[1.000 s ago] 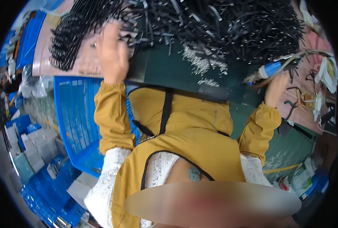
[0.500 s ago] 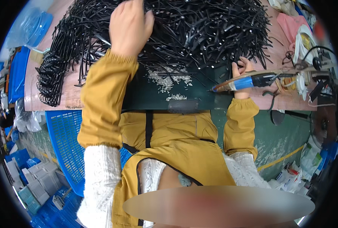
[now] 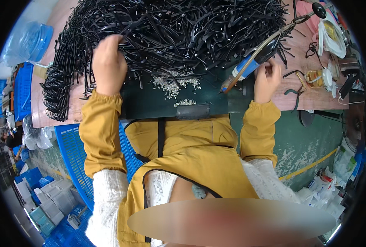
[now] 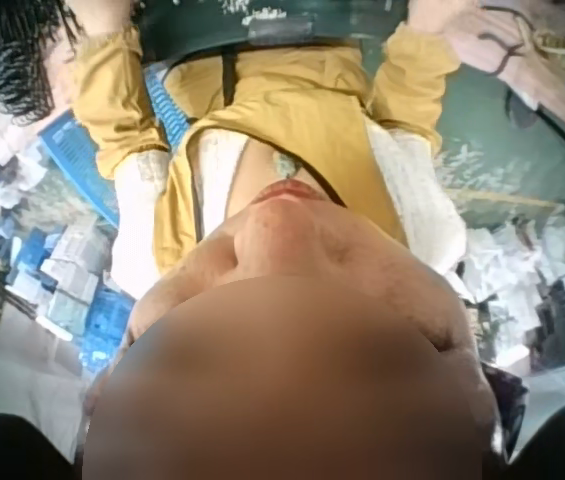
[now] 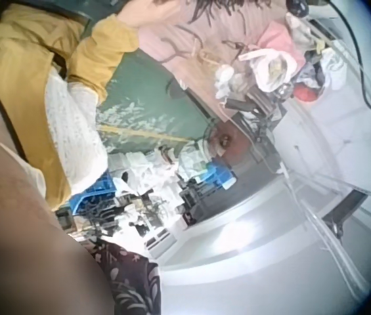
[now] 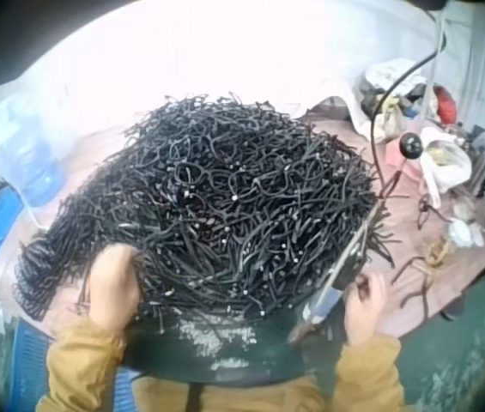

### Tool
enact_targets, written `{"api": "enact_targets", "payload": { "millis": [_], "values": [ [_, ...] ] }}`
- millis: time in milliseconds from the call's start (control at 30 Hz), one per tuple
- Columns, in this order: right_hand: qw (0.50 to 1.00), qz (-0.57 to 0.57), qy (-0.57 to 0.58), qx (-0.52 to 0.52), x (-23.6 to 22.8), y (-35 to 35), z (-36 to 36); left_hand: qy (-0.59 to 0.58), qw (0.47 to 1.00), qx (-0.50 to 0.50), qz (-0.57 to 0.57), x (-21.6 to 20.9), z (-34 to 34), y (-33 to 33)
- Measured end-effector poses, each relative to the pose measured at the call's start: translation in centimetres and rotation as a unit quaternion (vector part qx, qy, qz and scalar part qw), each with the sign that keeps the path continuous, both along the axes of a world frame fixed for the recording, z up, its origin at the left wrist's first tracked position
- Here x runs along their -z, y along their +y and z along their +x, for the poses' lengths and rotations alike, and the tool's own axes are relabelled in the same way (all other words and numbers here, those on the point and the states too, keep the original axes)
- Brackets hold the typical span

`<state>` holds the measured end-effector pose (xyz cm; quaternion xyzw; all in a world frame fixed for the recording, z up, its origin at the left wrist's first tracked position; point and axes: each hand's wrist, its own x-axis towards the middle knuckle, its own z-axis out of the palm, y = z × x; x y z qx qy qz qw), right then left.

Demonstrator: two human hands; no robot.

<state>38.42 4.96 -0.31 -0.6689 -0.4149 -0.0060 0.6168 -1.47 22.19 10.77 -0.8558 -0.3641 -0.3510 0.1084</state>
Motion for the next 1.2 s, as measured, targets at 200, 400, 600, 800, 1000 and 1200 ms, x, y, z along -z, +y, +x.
{"api": "enact_targets", "payload": {
  "millis": [200,400,600,800,1000,1200],
  "values": [
    [0.964,-0.117,-0.229,-0.073,-1.5,2.9,2.8,0.036,0.966,-0.145,-0.212,1.0,2.4,-1.0],
    [0.782,-0.440,-0.438,-0.051,-6.6,-4.2,8.7,-0.011,0.922,-0.224,-0.317,-0.5,5.2,1.3],
    [0.996,-0.069,-0.059,-0.005,-8.3,-10.6,5.2,-0.230,0.899,-0.001,-0.372,0.6,0.3,-4.6],
    [0.985,0.048,0.061,-0.154,-7.3,-8.0,-11.5,-0.003,0.854,0.260,-0.451,-1.6,2.4,-13.3],
    [0.900,-0.190,0.105,-0.378,-7.3,-5.0,-15.8,-0.238,0.753,0.215,-0.574,-0.7,1.6,-16.1],
    [0.821,-0.127,0.434,-0.348,-4.5,-4.7,-19.9,-0.562,0.506,0.379,-0.533,3.2,5.3,-19.0]
  ]
}}
